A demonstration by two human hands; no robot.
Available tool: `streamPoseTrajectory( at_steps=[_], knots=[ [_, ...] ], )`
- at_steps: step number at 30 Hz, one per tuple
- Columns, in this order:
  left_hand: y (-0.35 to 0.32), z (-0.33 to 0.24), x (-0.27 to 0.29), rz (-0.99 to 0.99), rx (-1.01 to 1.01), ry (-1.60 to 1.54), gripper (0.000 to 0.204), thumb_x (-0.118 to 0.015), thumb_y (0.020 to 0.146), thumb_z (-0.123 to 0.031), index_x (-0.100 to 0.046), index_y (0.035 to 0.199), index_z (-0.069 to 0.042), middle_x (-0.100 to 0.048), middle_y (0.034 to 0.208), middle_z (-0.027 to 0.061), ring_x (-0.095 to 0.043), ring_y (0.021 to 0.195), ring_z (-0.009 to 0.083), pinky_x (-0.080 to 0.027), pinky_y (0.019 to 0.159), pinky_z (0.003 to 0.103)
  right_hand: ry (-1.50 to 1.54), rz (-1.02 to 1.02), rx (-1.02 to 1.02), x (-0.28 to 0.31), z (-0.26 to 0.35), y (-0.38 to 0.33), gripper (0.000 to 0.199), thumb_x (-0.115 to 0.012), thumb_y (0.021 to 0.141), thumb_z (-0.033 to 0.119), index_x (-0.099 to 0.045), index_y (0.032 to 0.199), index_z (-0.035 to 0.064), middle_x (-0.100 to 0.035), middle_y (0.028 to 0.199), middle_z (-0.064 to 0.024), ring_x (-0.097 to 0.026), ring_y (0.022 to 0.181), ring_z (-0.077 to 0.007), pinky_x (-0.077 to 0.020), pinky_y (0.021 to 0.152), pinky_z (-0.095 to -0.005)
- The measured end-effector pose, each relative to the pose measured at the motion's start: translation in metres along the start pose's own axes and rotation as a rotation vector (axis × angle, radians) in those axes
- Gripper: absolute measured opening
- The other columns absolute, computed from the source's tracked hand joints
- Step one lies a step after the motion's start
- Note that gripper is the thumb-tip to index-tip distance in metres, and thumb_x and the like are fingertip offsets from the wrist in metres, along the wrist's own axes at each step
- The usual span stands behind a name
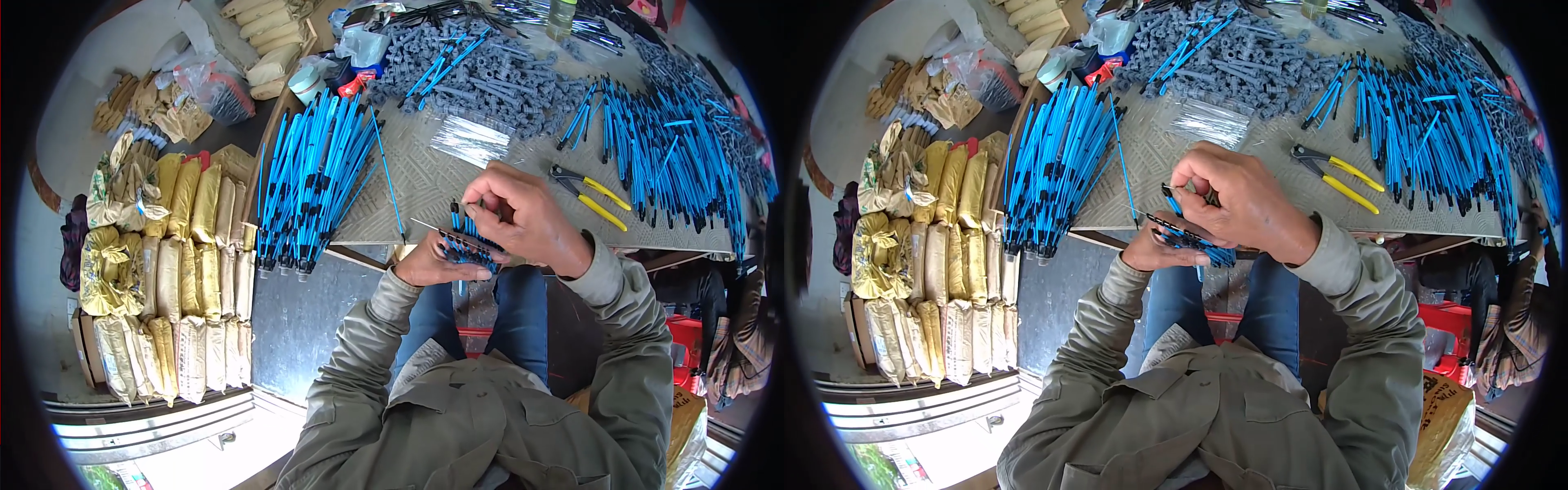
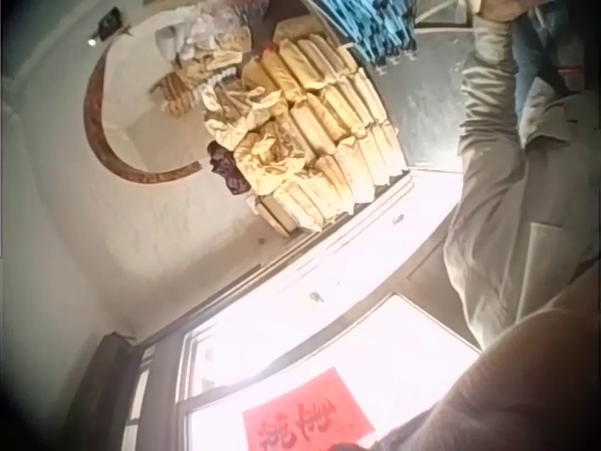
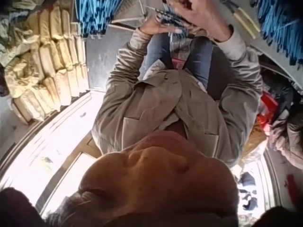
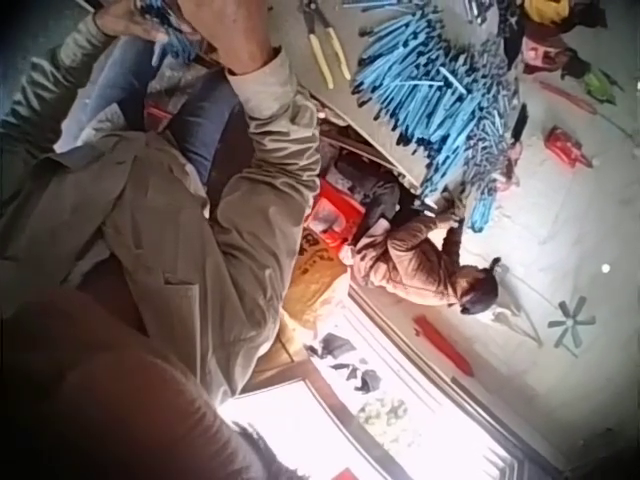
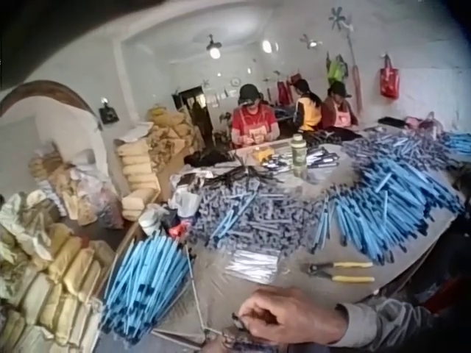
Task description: The person assembles an umbrella frame by threading a wire through plastic rib components, attaching them around a central hub, and securing the wire using pliers.
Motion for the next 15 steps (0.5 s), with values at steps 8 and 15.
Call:
streamPoseTrajectory(
  at_steps=[8,15],
  knots=[
    [-0.003,-0.003,-0.002,0.015,0.040,-0.015,0.027,-0.071,0.075,-0.001,-0.066,0.102,0.000,-0.068,0.095,0.0078,-0.061,0.092,0.0130,-0.048,0.085,0.028,-0.050,-0.048,0.031,0.002,0.008,-0.003,0.010,-0.063,0.076,-0.001,-0.058,0.084,0.0022,-0.043,0.066,-0.0001,-0.041,0.052,-0.0063,-0.0323,0.044,-0.0231],
    [-0.010,-0.021,-0.003,-0.004,-0.066,0.017,0.026,-0.068,0.075,0.003,-0.065,0.101,0.003,-0.067,0.095,0.0123,-0.062,0.091,0.0169,-0.049,0.085,0.032,-0.052,-0.014,0.051,-0.002,0.015,-0.002,0.010,-0.063,0.077,0.002,-0.058,0.085,0.0016,-0.048,0.067,-0.0035,-0.045,0.052,-0.0107,-0.0363,0.046,-0.0268]
  ],
)
Point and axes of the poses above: each hand's wrist, its own y-axis towards the middle knuckle, its own x-axis out of the back of the hand, z = x × y, the point moved 9 cm from there along y, towards the middle knuckle
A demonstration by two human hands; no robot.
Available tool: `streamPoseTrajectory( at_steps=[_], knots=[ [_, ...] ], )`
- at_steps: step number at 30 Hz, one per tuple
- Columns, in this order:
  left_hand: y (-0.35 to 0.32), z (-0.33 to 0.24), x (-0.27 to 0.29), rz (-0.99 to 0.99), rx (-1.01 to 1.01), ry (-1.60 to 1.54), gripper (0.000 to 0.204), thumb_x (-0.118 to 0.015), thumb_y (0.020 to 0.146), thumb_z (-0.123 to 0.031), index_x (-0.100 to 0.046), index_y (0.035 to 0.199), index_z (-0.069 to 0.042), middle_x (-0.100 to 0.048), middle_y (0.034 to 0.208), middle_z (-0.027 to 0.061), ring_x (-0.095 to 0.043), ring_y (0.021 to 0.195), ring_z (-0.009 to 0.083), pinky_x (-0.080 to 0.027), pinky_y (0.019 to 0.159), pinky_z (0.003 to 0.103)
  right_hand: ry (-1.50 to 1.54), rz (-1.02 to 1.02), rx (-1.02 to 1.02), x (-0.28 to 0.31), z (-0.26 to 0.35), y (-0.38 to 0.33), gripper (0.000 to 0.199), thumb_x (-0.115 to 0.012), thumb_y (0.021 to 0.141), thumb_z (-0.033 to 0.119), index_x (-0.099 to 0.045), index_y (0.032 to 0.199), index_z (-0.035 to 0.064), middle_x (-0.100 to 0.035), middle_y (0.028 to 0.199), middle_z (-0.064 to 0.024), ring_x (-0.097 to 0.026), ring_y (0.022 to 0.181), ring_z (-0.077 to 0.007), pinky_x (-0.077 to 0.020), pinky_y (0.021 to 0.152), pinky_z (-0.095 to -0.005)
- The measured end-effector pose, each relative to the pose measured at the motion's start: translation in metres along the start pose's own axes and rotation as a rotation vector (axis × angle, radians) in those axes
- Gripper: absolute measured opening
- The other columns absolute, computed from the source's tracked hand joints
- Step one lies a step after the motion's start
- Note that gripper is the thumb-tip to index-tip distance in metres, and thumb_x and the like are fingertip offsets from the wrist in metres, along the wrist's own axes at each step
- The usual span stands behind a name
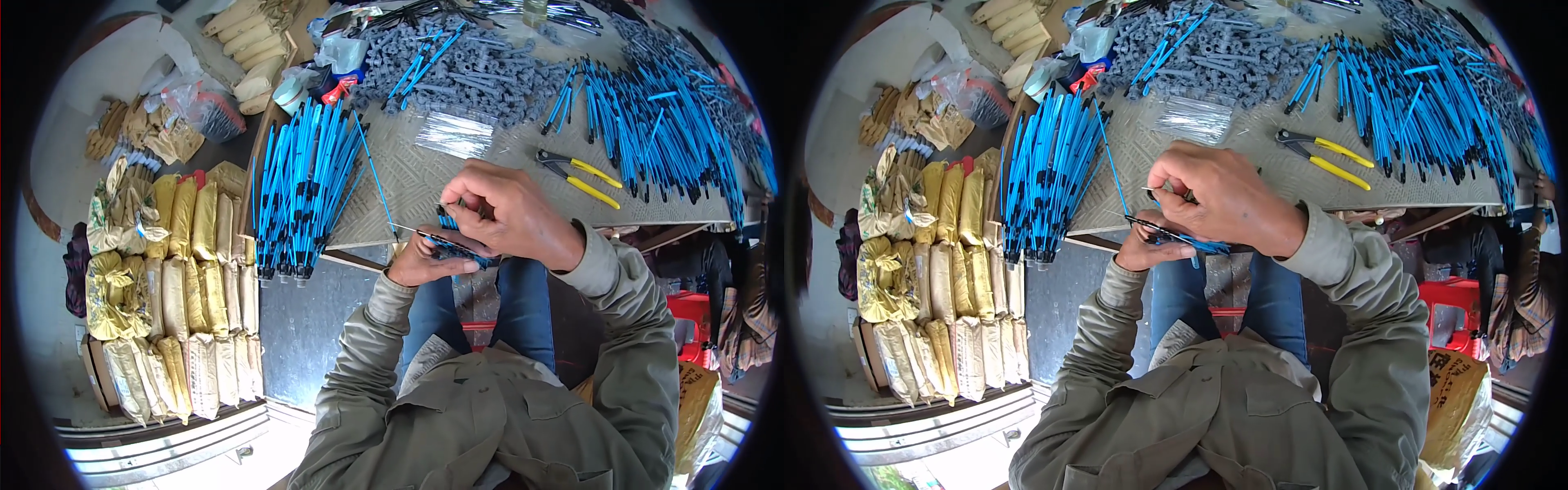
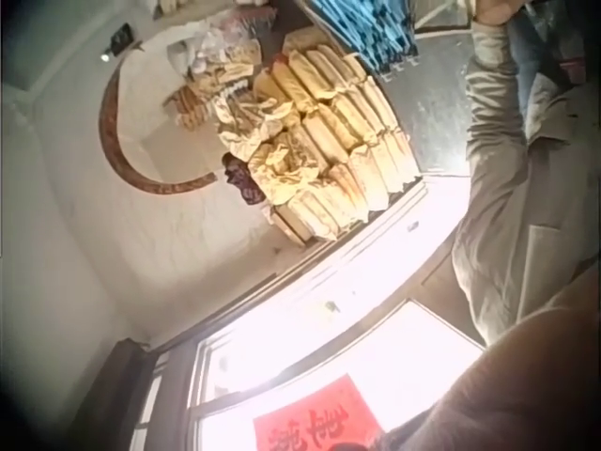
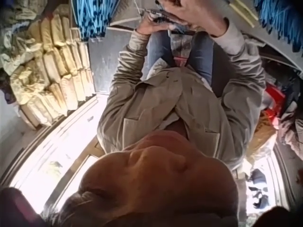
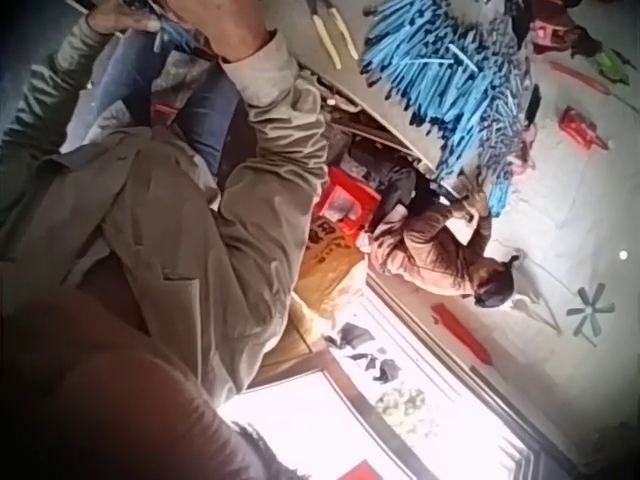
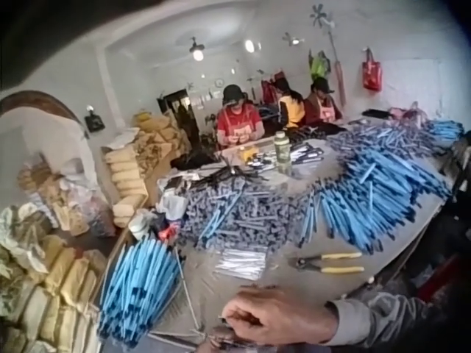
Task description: The person assembles an umbrella frame by threading a wire through plastic rib components, attaching them around a central hub, and securing the wire using pliers.
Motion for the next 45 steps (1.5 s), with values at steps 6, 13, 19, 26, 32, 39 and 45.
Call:
streamPoseTrajectory(
  at_steps=[6,13,19,26,32,39,45],
  knots=[
    [0.005,0.002,-0.001,-0.031,-0.058,-0.105,0.024,-0.065,0.075,0.005,-0.065,0.099,0.004,-0.067,0.094,0.0149,-0.063,0.092,0.0213,-0.049,0.086,0.034,0.152,0.113,-0.014,-0.004,-0.014,0.000,0.011,-0.061,0.078,0.006,-0.059,0.088,0.0010,-0.052,0.068,-0.0052,-0.048,0.054,-0.0148,-0.0401,0.051,-0.0307],
    [0.004,0.003,0.011,-0.045,-0.127,-0.050,0.024,-0.068,0.074,0.003,-0.066,0.097,0.004,-0.067,0.094,0.0146,-0.062,0.092,0.0211,-0.048,0.087,0.034,0.118,0.184,-0.025,-0.007,-0.012,0.006,0.012,-0.061,0.078,0.007,-0.059,0.088,0.0013,-0.056,0.072,-0.0070,-0.054,0.058,-0.0195,-0.0413,0.053,-0.0320],
    [-0.002,0.020,0.021,-0.054,-0.005,-0.007,0.026,-0.073,0.070,0.000,-0.067,0.095,0.003,-0.068,0.091,0.0109,-0.062,0.089,0.0168,-0.048,0.083,0.031,-0.007,0.079,0.027,-0.009,-0.011,0.010,0.011,-0.061,0.077,0.006,-0.059,0.087,0.0022,-0.058,0.074,-0.0085,-0.057,0.060,-0.0205,-0.0423,0.052,-0.0329],
    [-0.005,0.023,0.024,-0.095,0.077,0.016,0.026,-0.075,0.069,-0.001,-0.067,0.094,0.002,-0.068,0.089,0.0088,-0.062,0.086,0.0151,-0.048,0.081,0.030,-0.016,0.038,0.030,-0.007,-0.006,0.010,0.009,-0.061,0.079,0.008,-0.057,0.084,0.0026,-0.058,0.072,-0.0084,-0.056,0.055,-0.0222,-0.0425,0.050,-0.0336],
    [0.004,0.009,0.006,-0.070,0.068,0.098,0.023,-0.074,0.071,-0.001,-0.067,0.093,0.002,-0.068,0.090,0.0080,-0.062,0.089,0.0152,-0.048,0.083,0.029,-0.112,0.005,0.012,-0.001,-0.003,0.011,0.012,-0.062,0.082,0.012,-0.056,0.079,0.0021,-0.055,0.066,-0.0090,-0.053,0.051,-0.0226,-0.0383,0.046,-0.0360],
    [0.021,0.009,-0.011,-0.123,0.126,0.000,0.017,-0.070,0.074,0.003,-0.067,0.092,0.002,-0.068,0.092,0.0084,-0.062,0.091,0.0148,-0.049,0.082,0.028,-0.361,0.062,0.010,0.014,-0.013,0.013,0.016,-0.060,0.085,0.013,-0.055,0.076,0.0018,-0.050,0.065,-0.0109,-0.047,0.048,-0.0194,-0.0325,0.045,-0.0358],
    [0.022,0.015,-0.003,-0.251,0.044,-0.107,0.017,-0.068,0.076,0.005,-0.067,0.093,0.001,-0.067,0.095,0.0086,-0.063,0.087,0.0140,-0.050,0.079,0.026,-0.103,-0.387,-0.054,0.074,-0.010,-0.043,0.011,-0.063,0.083,0.010,-0.059,0.081,-0.0002,-0.051,0.066,-0.0039,-0.043,0.055,-0.0069,-0.0314,0.046,-0.0258]
  ],
)
Point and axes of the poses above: each hand's wrist, its own y-axis towards the middle knuckle, its own x-axis out of the back of the hand, z = x × y, the point moved 9 cm from there along y, towards the middle knuckle
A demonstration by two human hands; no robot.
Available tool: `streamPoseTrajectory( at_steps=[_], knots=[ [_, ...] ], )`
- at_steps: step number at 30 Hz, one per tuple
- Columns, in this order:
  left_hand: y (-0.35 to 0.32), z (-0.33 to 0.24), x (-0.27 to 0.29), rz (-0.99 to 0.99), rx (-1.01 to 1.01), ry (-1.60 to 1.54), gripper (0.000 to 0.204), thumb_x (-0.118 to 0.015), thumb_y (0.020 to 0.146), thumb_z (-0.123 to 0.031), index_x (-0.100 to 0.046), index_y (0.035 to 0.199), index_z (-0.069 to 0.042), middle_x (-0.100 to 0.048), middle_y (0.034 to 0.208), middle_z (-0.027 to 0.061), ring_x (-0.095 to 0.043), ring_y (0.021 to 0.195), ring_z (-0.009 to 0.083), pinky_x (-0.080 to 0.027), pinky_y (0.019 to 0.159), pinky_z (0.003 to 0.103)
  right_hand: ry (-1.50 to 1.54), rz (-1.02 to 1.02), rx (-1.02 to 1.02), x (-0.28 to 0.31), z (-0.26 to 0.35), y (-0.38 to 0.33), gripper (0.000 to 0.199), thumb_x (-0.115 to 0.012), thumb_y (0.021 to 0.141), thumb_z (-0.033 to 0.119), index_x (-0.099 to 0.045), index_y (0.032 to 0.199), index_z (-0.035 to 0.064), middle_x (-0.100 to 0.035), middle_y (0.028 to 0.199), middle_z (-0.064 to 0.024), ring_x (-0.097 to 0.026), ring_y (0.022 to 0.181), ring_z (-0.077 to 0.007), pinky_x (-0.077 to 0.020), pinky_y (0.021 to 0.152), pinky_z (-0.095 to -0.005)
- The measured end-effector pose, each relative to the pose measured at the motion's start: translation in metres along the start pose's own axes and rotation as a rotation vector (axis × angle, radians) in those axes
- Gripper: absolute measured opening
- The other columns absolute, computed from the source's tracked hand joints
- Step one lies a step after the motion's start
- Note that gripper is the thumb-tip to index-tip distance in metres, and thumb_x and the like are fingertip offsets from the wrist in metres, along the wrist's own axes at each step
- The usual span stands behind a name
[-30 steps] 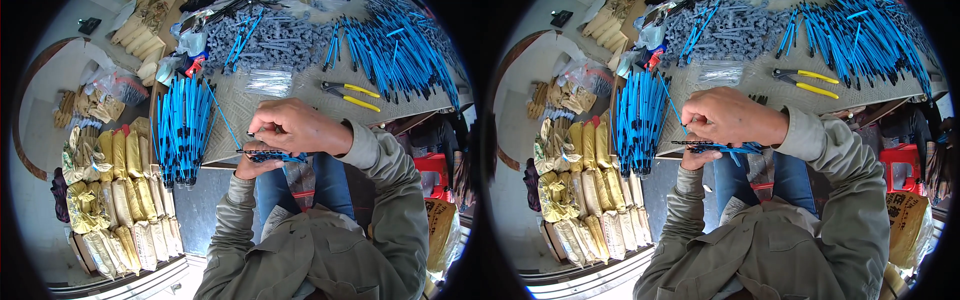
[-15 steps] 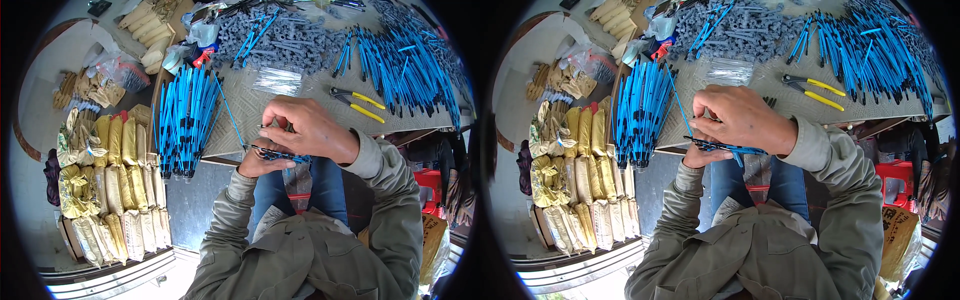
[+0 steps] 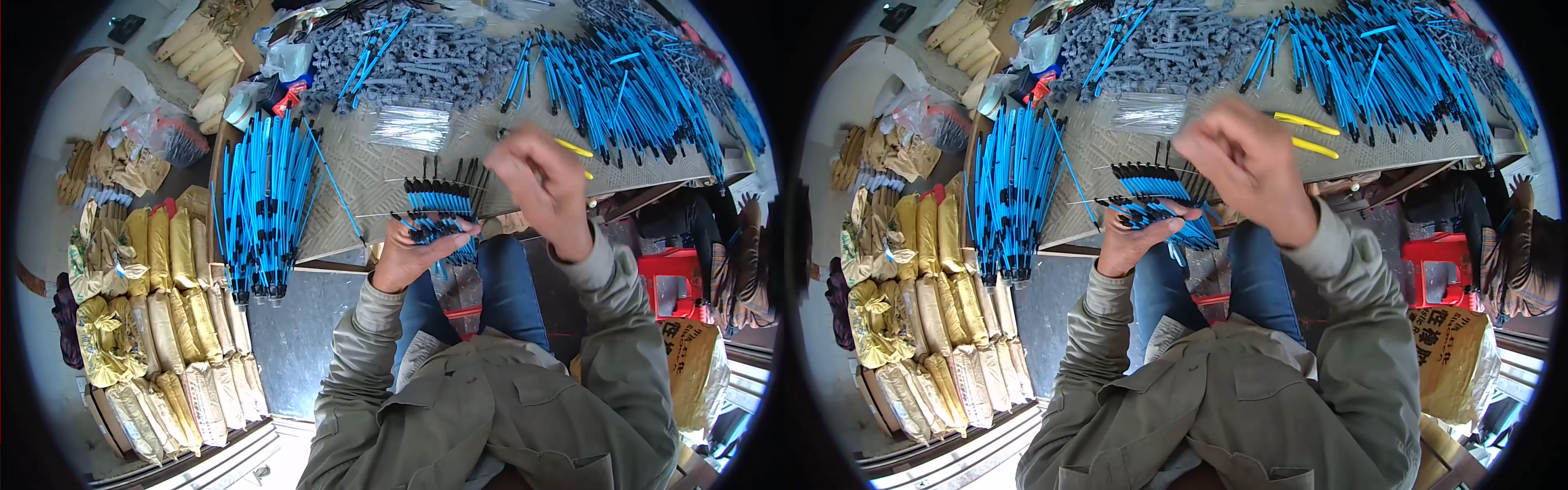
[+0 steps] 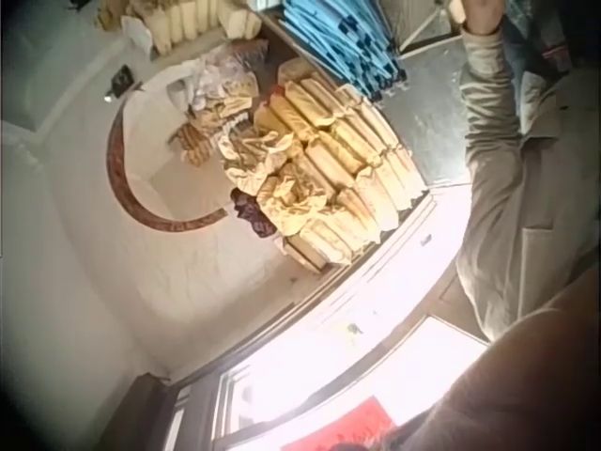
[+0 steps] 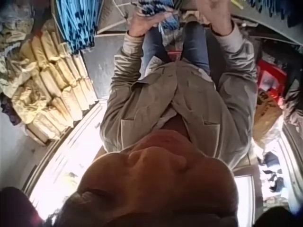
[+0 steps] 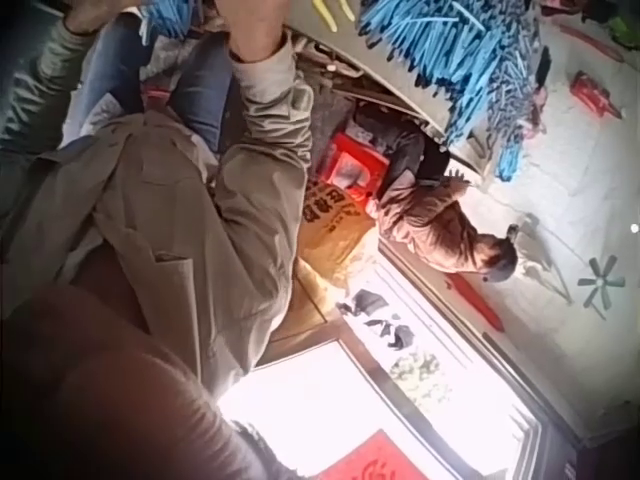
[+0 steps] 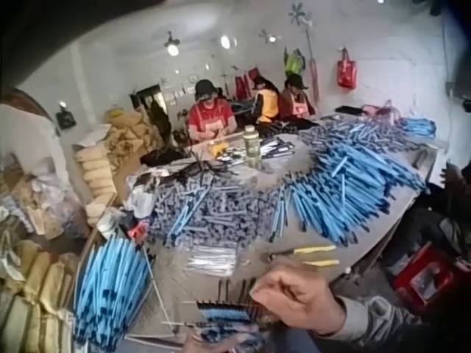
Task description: The person assembles an umbrella frame by threading a wire through plastic rib components, attaching them around a central hub, and securing the wire using pliers.
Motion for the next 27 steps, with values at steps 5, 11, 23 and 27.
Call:
streamPoseTrajectory(
  at_steps=[5,11,23,27],
  knots=[
    [-0.002,-0.004,-0.010,-0.001,-0.024,0.026,0.019,-0.067,0.077,0.005,-0.066,0.096,0.002,-0.067,0.094,0.0082,-0.062,0.086,0.0125,-0.050,0.078,0.025,0.151,0.064,-0.255,-0.019,-0.004,-0.048,0.003,-0.061,0.082,-0.001,-0.059,0.085,-0.0004,-0.058,0.075,-0.0032,-0.048,0.058,-0.0040,-0.0360,0.049,-0.0188],
    [-0.002,0.006,-0.004,-0.038,0.062,0.112,0.018,-0.067,0.078,0.004,-0.066,0.095,0.003,-0.067,0.093,0.0082,-0.061,0.086,0.0115,-0.050,0.078,0.025,0.441,-0.025,-0.442,-0.028,-0.020,-0.062,0.014,-0.052,0.088,-0.002,-0.056,0.102,-0.0008,-0.064,0.087,-0.0073,-0.054,0.058,-0.0037,-0.0434,0.051,-0.0184],
    [0.004,0.005,-0.017,0.108,0.012,0.094,0.021,-0.068,0.075,0.004,-0.065,0.096,0.004,-0.067,0.096,0.0105,-0.063,0.089,0.0158,-0.051,0.079,0.028,-0.285,0.534,-0.074,-0.049,-0.088,-0.073,0.049,-0.048,0.091,0.017,-0.035,0.137,0.0058,-0.036,0.141,-0.0123,-0.037,0.129,-0.0246,-0.0309,0.105,-0.0385],
    [0.001,0.003,-0.017,0.199,-0.052,0.167,0.022,-0.068,0.074,0.005,-0.066,0.095,0.004,-0.067,0.098,0.0126,-0.063,0.092,0.0200,-0.050,0.081,0.029,-0.234,0.763,0.135,-0.086,-0.082,-0.068,0.057,-0.048,0.090,0.027,-0.028,0.141,0.0100,-0.026,0.147,-0.0089,-0.028,0.134,-0.0241,-0.0239,0.110,-0.0397]
  ],
)
Point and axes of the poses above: each hand's wrist, its own y-axis towards the middle knuckle, its own x-axis out of the back of the hand, z = x × y, the point moved 9 cm from there along y, towards the middle knuckle
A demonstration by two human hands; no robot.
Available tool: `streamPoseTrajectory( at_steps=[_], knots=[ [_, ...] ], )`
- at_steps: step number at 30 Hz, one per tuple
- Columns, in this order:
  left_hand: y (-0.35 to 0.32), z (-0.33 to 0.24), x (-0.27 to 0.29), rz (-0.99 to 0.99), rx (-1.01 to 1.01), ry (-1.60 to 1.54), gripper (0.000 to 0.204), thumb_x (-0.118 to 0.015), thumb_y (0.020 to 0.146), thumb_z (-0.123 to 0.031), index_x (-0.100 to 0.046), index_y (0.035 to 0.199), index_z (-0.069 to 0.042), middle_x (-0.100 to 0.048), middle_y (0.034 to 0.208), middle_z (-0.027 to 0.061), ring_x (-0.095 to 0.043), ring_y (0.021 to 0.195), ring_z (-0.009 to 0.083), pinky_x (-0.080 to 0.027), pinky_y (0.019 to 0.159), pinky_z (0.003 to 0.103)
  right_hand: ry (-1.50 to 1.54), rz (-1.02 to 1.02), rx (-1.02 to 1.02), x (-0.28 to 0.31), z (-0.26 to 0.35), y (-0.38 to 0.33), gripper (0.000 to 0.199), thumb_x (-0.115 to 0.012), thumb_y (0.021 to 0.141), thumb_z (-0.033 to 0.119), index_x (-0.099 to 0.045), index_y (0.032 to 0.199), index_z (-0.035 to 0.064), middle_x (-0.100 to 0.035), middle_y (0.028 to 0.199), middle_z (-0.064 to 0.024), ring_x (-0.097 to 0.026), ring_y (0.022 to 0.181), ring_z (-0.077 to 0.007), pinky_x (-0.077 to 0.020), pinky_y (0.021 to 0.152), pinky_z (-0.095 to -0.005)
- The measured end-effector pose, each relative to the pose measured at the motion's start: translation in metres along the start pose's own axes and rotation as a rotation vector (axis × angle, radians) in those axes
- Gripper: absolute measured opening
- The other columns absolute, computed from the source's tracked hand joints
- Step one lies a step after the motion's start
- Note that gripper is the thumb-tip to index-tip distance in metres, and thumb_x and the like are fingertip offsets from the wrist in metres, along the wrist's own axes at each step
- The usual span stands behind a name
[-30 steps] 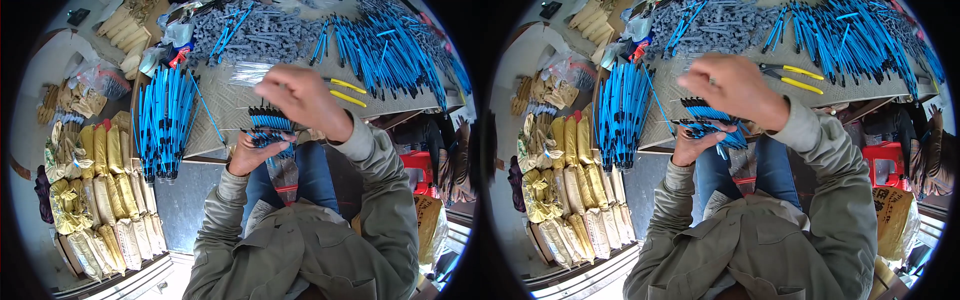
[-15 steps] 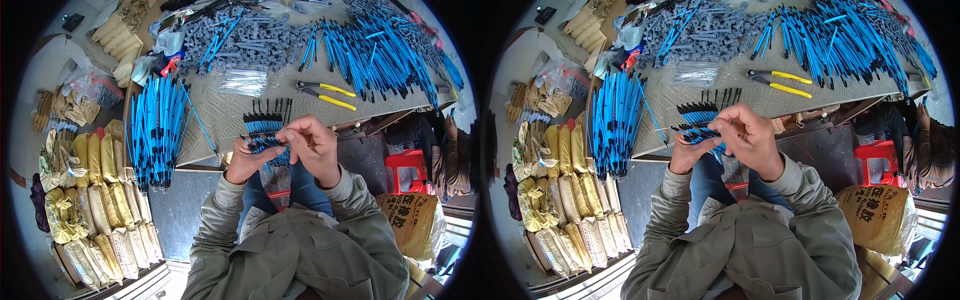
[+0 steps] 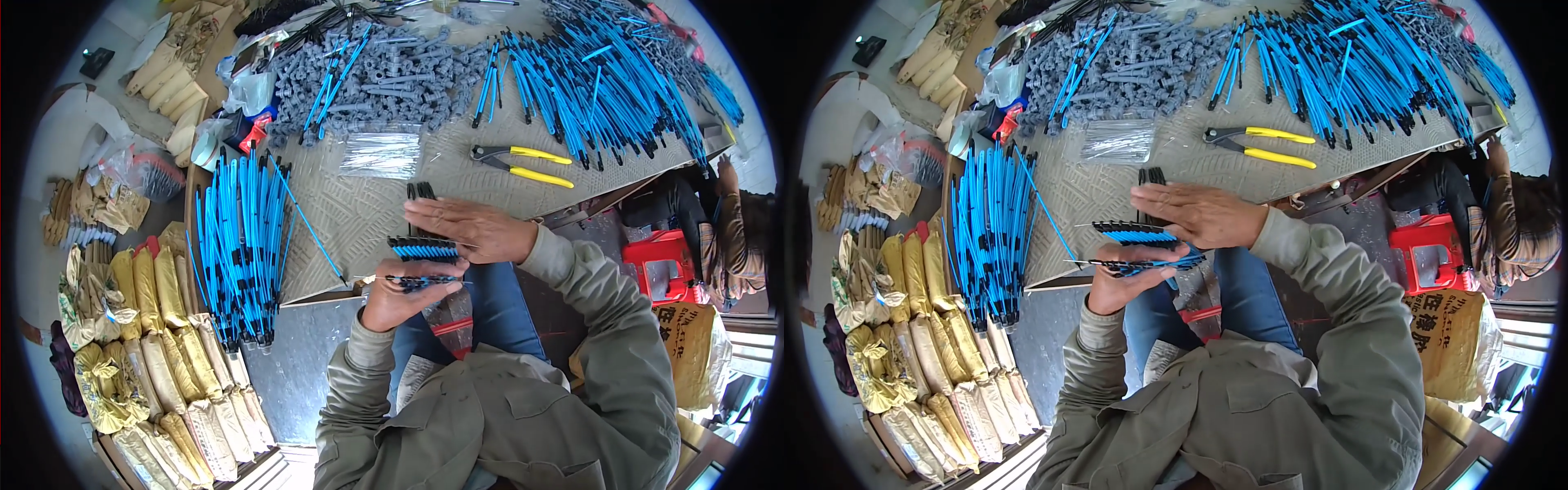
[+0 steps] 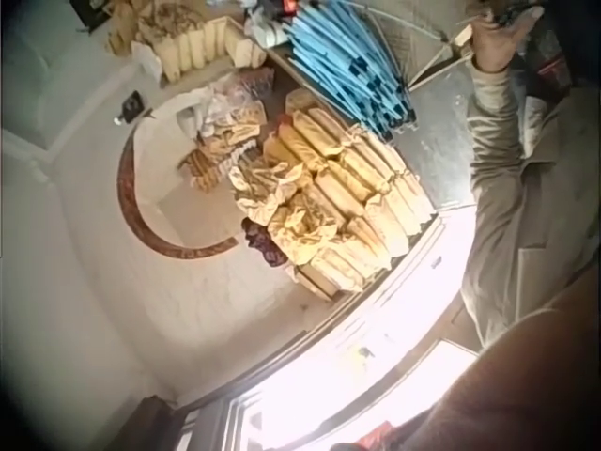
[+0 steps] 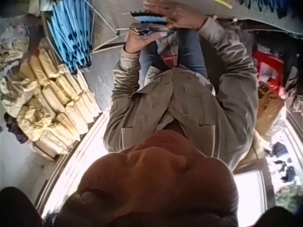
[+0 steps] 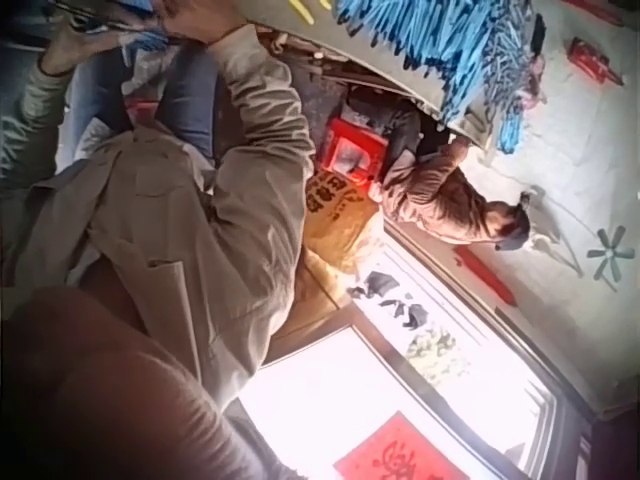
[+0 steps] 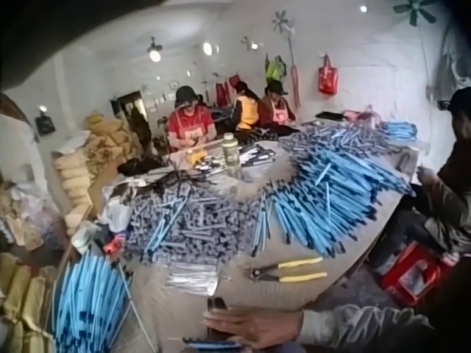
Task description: The person assembles an umbrella frame by threading a wire through plastic rib components, attaching them around a central hub, and securing the wire using pliers.
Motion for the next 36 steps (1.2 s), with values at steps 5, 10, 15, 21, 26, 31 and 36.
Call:
streamPoseTrajectory(
  at_steps=[5,10,15,21,26,31,36],
  knots=[
    [-0.008,0.005,-0.006,0.102,-0.084,0.122,0.027,-0.066,0.073,0.007,-0.063,0.100,0.008,-0.065,0.099,0.0185,-0.063,0.096,0.0251,-0.050,0.085,0.033,-0.132,0.143,0.130,-0.017,0.005,0.014,0.061,-0.047,0.089,0.036,-0.028,0.141,0.0112,-0.025,0.147,-0.0075,-0.026,0.135,-0.0221,-0.0210,0.111,-0.0388],
    [-0.026,0.037,-0.003,0.025,-0.016,-0.074,0.031,-0.057,0.075,0.001,-0.064,0.105,0.000,-0.063,0.109,0.0149,-0.061,0.100,0.0243,-0.046,0.088,0.033,-0.166,0.154,0.099,-0.017,0.003,0.017,0.065,-0.050,0.085,0.042,-0.031,0.139,0.0103,-0.028,0.145,-0.0070,-0.024,0.136,-0.0217,-0.0203,0.111,-0.0382],
    [-0.027,0.036,-0.002,0.040,-0.074,0.019,0.034,-0.054,0.074,0.001,-0.063,0.107,0.001,-0.062,0.111,0.0157,-0.062,0.099,0.0246,-0.046,0.088,0.033,-0.228,0.101,0.091,-0.017,0.004,0.011,0.066,-0.051,0.083,0.043,-0.034,0.137,0.0093,-0.031,0.144,-0.0067,-0.026,0.135,-0.0219,-0.0244,0.110,-0.0386],
    [-0.028,0.033,-0.005,0.038,-0.037,-0.038,0.034,-0.054,0.075,0.002,-0.062,0.108,0.003,-0.062,0.111,0.0170,-0.064,0.094,0.0243,-0.047,0.085,0.031,-0.280,0.042,0.057,-0.018,0.004,0.005,0.067,-0.052,0.082,0.043,-0.034,0.137,0.0092,-0.032,0.143,-0.0068,-0.029,0.133,-0.0214,-0.0282,0.108,-0.0387],
    [-0.026,0.036,-0.003,0.094,0.015,-0.083,0.034,-0.055,0.076,0.002,-0.062,0.109,0.002,-0.062,0.112,0.0170,-0.064,0.092,0.0229,-0.048,0.083,0.031,-0.191,0.077,0.032,-0.014,0.001,0.014,0.065,-0.051,0.084,0.043,-0.034,0.137,0.0097,-0.034,0.142,-0.0068,-0.030,0.133,-0.0215,-0.0261,0.109,-0.0381],
    [-0.015,0.027,-0.001,0.162,-0.021,-0.062,0.034,-0.061,0.076,-0.002,-0.062,0.110,0.000,-0.061,0.113,0.0150,-0.064,0.094,0.0230,-0.049,0.084,0.031,-0.160,0.097,0.064,-0.010,-0.005,0.022,0.061,-0.050,0.086,0.042,-0.035,0.136,0.0110,-0.034,0.142,-0.0059,-0.029,0.133,-0.0212,-0.0245,0.109,-0.0376],
    [-0.031,0.034,-0.008,0.023,0.035,-0.109,0.040,-0.067,0.073,-0.005,-0.061,0.113,-0.006,-0.060,0.117,0.0121,-0.060,0.103,0.0250,-0.047,0.088,0.033,-0.163,0.083,0.108,-0.013,-0.004,0.018,0.055,-0.049,0.089,0.041,-0.039,0.134,0.0102,-0.033,0.143,-0.0067,-0.027,0.134,-0.0208,-0.0224,0.110,-0.0388]
  ],
)
Point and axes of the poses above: each hand's wrist, its own y-axis towards the middle knuckle, its own x-axis out of the back of the hand, z = x × y, the point moved 9 cm from there along y, towards the middle knuckle
